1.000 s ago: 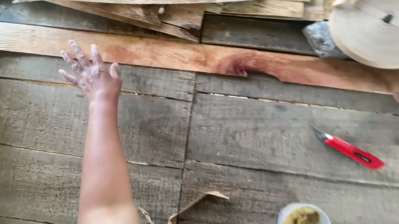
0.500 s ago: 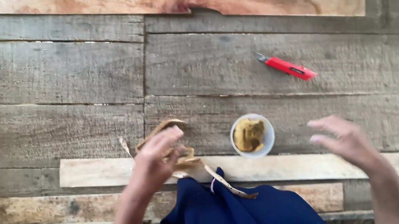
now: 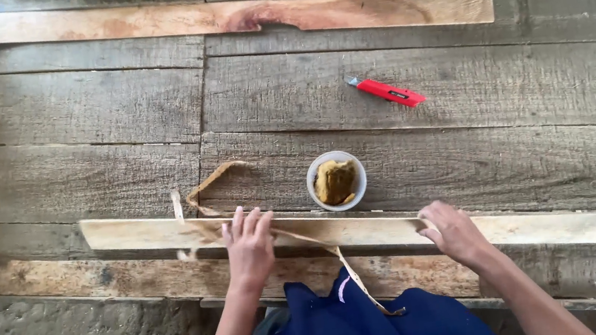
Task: Sorting through thin wood strips on a workbench and cutting a specific piece using a utility knife.
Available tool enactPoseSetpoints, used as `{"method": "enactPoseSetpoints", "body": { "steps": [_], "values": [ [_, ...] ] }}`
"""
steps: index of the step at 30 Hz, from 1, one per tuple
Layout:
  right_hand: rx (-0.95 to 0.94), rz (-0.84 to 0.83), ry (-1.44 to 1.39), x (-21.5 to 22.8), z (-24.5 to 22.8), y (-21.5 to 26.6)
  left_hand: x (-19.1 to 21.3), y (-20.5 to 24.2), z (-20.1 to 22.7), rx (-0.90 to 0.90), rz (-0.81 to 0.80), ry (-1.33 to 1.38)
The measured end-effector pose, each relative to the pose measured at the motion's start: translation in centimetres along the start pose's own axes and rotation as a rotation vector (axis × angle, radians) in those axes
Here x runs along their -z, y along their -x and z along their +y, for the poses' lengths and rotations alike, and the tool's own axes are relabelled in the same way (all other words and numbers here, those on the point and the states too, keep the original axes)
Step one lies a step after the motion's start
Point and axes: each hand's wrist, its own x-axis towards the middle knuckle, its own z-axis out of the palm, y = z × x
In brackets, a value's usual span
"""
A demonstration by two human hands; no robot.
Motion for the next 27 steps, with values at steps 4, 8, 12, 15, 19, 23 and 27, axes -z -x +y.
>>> {"method": "enactPoseSetpoints", "body": {
  "steps": [4,8,12,15,19,23,27],
  "values": [
    [-0.076,-0.027,-0.165,6.0,-1.8,1.3,-1.0,-0.8,-1.8,-0.140,0.494,-0.082],
    [-0.042,0.202,-0.104,4.8,3.5,2.3,3.3,-1.8,-1.7,-0.181,0.754,-0.036],
    [-0.064,0.214,-0.038,14.1,2.1,4.2,8.3,-2.0,9.1,-0.214,0.828,0.047],
    [-0.159,0.124,-0.270,17.1,2.6,5.4,12.2,1.5,20.0,-0.405,-0.048,0.872],
    [-0.122,0.182,-0.259,17.7,5.3,5.6,3.6,1.4,22.4,-0.668,-0.707,0.715],
    [-0.201,0.171,-0.317,18.5,6.3,6.0,3.0,1.2,19.9,-0.391,-0.690,0.672],
    [-0.239,0.200,-0.399,20.3,6.1,6.9,7.9,-1.8,13.1,0.181,-0.644,0.718]
  ]
}}
